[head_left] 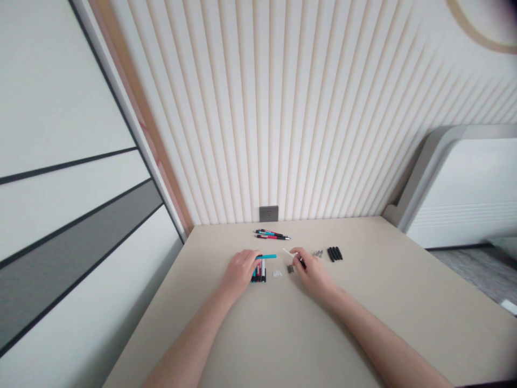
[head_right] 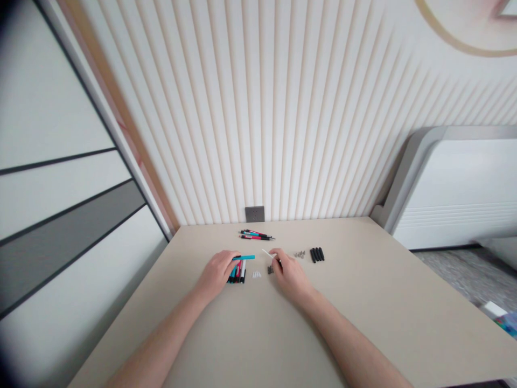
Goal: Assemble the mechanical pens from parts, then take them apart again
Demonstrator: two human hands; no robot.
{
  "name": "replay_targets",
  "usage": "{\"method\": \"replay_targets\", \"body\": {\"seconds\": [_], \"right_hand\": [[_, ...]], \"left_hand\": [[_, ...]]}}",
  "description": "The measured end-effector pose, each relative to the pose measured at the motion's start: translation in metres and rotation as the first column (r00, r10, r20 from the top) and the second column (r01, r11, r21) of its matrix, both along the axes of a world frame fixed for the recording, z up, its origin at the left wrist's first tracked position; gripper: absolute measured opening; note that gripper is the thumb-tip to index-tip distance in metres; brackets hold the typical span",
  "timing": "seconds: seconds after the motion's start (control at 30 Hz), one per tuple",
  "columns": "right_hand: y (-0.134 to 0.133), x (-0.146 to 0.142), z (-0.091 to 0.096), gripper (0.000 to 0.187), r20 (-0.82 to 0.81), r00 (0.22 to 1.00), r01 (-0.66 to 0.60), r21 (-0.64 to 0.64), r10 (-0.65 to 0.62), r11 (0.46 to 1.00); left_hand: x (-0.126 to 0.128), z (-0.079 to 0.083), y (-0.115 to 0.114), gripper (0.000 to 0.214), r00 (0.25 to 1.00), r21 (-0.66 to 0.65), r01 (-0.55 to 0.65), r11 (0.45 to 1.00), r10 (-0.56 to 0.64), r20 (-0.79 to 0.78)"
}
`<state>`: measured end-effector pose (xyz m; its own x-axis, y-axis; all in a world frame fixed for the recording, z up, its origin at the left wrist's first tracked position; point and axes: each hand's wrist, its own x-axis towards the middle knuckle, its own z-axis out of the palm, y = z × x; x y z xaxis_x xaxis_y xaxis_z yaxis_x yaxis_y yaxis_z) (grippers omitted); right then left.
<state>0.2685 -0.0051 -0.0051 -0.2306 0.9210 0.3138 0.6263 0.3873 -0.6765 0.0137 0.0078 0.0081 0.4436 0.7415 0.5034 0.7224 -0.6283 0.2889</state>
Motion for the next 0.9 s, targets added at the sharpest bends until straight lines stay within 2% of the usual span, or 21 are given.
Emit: {"method": "replay_targets", "body": {"seconds": [0.23, 0.37, 0.7, 0.9], "right_hand": [[-0.003, -0.008, -0.002, 0.031, -0.068, 0.983, -0.168, 0.027, 0.169, 0.985], [-0.006, -0.012, 0.000, 0.031, -0.071, 0.973, -0.222, 0.000, 0.222, 0.975], [-0.007, -0.011, 0.005, 0.030, -0.056, 0.967, -0.253, -0.047, 0.250, 0.966], [-0.011, -0.015, 0.007, 0.030, 0.017, 0.957, -0.288, -0.076, 0.290, 0.955]], "left_hand": [[0.004, 0.002, -0.005, 0.022, 0.992, 0.031, 0.110, 0.993, -0.108, -0.065], [0.007, 0.003, -0.008, 0.024, 0.989, 0.046, 0.142, 0.989, -0.140, -0.048], [0.010, -0.002, -0.010, 0.015, 0.984, -0.030, 0.074, 0.997, -0.068, 0.167], [0.015, 0.002, -0.014, 0.016, 0.938, -0.107, 0.069, 0.992, -0.028, 0.346]]}}
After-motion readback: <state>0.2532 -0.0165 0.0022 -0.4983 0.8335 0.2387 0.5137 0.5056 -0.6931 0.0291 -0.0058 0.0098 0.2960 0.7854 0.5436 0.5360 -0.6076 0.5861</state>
